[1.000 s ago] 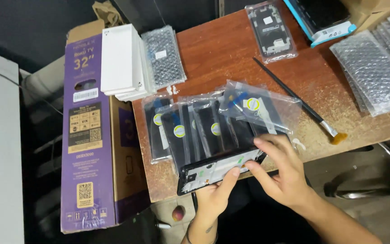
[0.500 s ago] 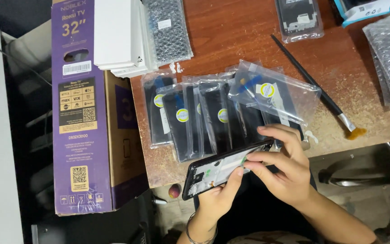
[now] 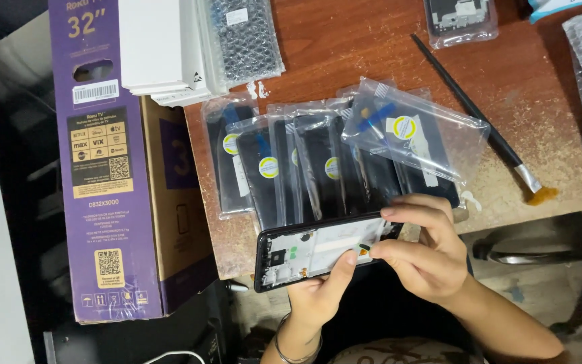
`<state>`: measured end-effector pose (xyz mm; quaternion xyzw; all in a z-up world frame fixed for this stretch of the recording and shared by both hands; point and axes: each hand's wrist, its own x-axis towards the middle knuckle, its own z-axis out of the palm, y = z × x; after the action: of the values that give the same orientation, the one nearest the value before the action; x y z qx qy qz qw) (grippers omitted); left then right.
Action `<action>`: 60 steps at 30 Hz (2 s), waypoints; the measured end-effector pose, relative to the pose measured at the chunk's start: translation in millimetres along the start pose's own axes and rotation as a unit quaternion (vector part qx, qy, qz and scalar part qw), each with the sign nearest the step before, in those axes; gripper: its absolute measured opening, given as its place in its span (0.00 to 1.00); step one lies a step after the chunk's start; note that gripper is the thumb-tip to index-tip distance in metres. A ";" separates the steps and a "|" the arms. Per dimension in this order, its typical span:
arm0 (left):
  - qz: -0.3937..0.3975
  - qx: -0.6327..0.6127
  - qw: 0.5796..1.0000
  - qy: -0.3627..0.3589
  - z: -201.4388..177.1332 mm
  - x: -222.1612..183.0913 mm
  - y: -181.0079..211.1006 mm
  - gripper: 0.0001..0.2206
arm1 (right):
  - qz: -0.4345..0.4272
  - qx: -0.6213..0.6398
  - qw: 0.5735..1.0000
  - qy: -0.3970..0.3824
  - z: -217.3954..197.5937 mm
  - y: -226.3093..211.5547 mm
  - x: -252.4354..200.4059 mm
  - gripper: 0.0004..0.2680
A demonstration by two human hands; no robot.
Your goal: Cleaning the interior of a smartphone chassis using a brush and a plastic tool to prepare it for assembly.
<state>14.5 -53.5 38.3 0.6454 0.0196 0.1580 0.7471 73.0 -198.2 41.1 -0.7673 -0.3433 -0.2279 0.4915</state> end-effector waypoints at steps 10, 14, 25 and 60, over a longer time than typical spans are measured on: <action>-0.035 -0.008 0.999 0.037 -11.7 -5.4 -11.2 0.11 | -0.048 -0.007 0.998 0.032 -5.4 6.7 -3.0 0.03; -0.075 -0.045 0.994 0.068 -14.3 -4.7 -10.7 0.13 | -0.011 0.015 0.999 0.029 -11.0 8.5 -10.0 0.08; -0.056 -0.127 0.987 0.082 -22.5 -7.7 -27.8 0.17 | 0.069 0.214 0.973 0.049 -17.7 3.3 -11.9 0.08; -0.083 -0.196 0.975 0.059 -19.2 -4.8 -28.6 0.20 | 0.139 0.099 0.981 -0.088 -64.5 1.6 -27.3 0.07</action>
<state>11.5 -39.8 6.6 0.4721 0.0859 0.1341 0.8670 55.4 -265.7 47.9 -0.7724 -0.2963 -0.0537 0.5592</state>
